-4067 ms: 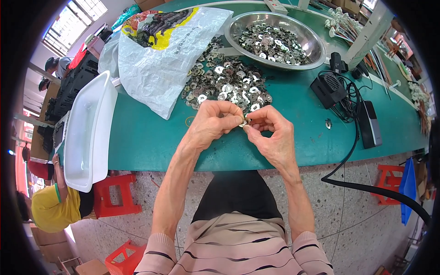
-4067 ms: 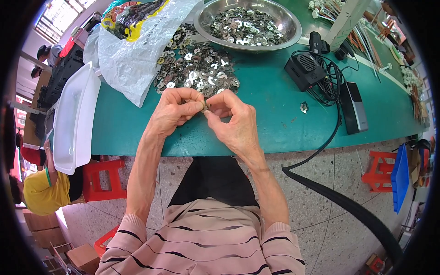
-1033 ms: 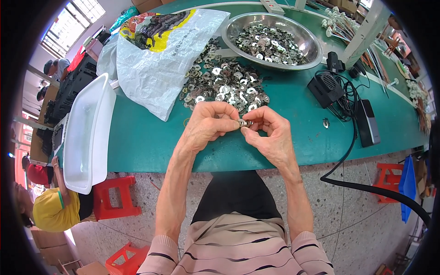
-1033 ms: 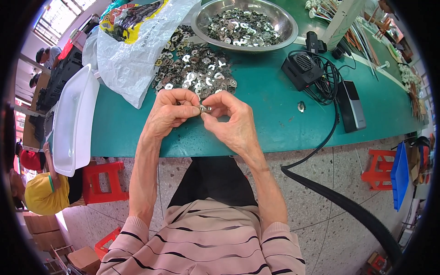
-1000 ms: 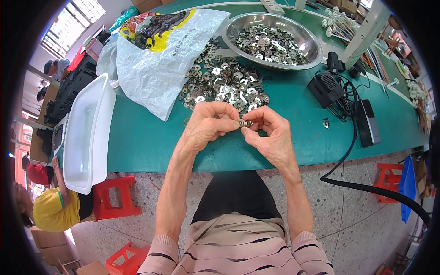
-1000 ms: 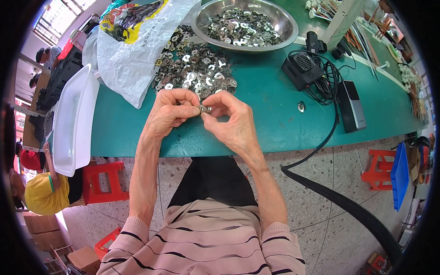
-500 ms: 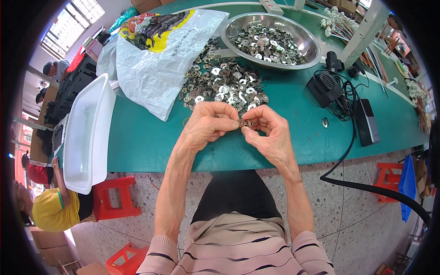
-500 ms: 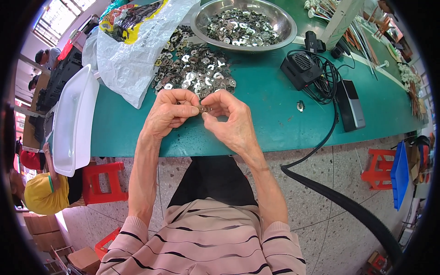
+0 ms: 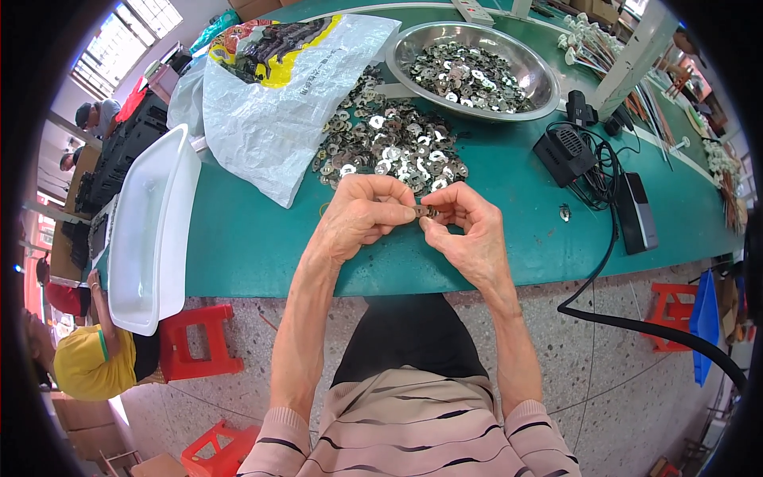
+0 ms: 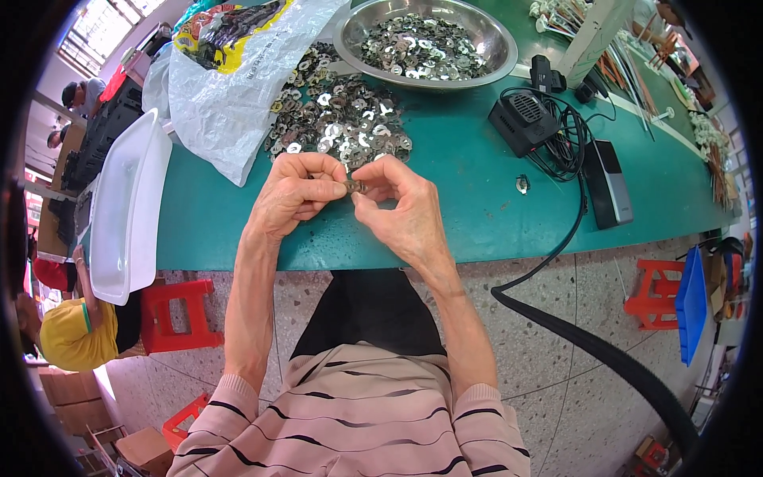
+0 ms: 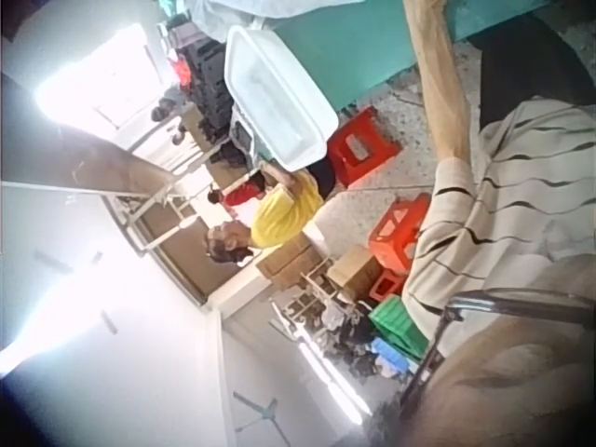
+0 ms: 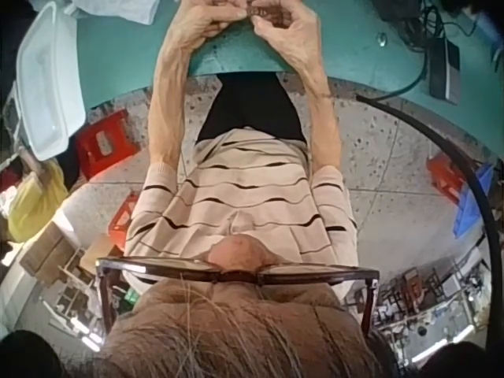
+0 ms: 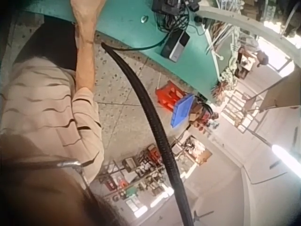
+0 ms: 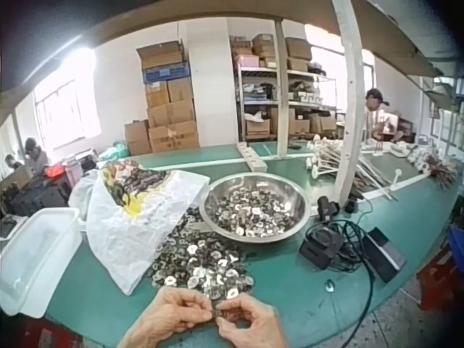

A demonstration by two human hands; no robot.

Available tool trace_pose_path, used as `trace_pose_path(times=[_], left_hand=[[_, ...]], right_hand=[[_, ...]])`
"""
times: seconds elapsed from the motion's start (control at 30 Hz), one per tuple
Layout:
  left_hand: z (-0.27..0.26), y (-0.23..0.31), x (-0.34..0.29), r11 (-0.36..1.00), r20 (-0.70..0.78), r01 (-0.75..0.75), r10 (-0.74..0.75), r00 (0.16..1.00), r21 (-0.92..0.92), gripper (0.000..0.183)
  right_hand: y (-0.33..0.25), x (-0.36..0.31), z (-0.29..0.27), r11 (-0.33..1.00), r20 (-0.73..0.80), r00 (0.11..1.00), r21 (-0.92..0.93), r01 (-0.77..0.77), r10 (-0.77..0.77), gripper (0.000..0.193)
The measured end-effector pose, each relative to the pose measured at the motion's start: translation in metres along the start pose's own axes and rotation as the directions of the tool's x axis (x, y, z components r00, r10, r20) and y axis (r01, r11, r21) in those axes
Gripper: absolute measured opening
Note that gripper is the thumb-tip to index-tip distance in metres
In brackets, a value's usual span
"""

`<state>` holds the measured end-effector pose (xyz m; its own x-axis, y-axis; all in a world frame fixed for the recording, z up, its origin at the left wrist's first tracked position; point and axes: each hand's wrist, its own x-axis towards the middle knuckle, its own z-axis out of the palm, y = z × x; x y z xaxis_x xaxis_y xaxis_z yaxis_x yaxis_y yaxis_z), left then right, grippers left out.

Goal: The person sorts small metal washers and fasteners by hand, separating them from a metal bowl into a plastic bin.

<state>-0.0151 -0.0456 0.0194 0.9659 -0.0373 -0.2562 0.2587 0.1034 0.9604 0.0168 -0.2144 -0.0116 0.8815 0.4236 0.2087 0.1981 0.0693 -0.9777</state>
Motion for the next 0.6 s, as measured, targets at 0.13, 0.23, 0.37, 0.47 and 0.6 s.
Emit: trace_pose_path(times=[0.13, 0.23, 0.37, 0.47, 0.6], left_hand=[[-0.0021, -0.0016, -0.0004, 1.0, 0.008, -0.013, 0.013, 1.0, 0.014, 0.008], [-0.0019, -0.0017, -0.0006, 1.0, 0.013, -0.019, 0.019, 1.0, 0.006, 0.008], [-0.0005, -0.0012, -0.0015, 1.0, 0.012, -0.029, 0.029, 0.999, 0.004, 0.008], [0.001, -0.0023, -0.0007, 1.0, 0.014, -0.028, 0.028, 1.0, -0.004, 0.008], [0.0015, -0.0026, -0.0014, 1.0, 0.002, -0.018, 0.018, 1.0, 0.026, 0.008]], right_hand=[[-0.0003, -0.0001, -0.0006, 1.0, 0.014, 1.0, 0.007, -0.009, 0.009, 0.018], [0.0012, -0.0004, -0.0007, 1.0, 0.016, 1.0, 0.016, -0.004, 0.004, 0.019], [-0.0026, -0.0014, -0.0009, 0.998, 0.022, 0.999, 0.036, -0.042, 0.042, 0.02], [0.0023, -0.0011, -0.0038, 0.993, 0.039, 0.997, 0.103, -0.065, 0.061, 0.022], [0.0003, -0.0014, -0.0047, 0.994, 0.044, 0.997, 0.086, -0.068, 0.064, 0.022]])
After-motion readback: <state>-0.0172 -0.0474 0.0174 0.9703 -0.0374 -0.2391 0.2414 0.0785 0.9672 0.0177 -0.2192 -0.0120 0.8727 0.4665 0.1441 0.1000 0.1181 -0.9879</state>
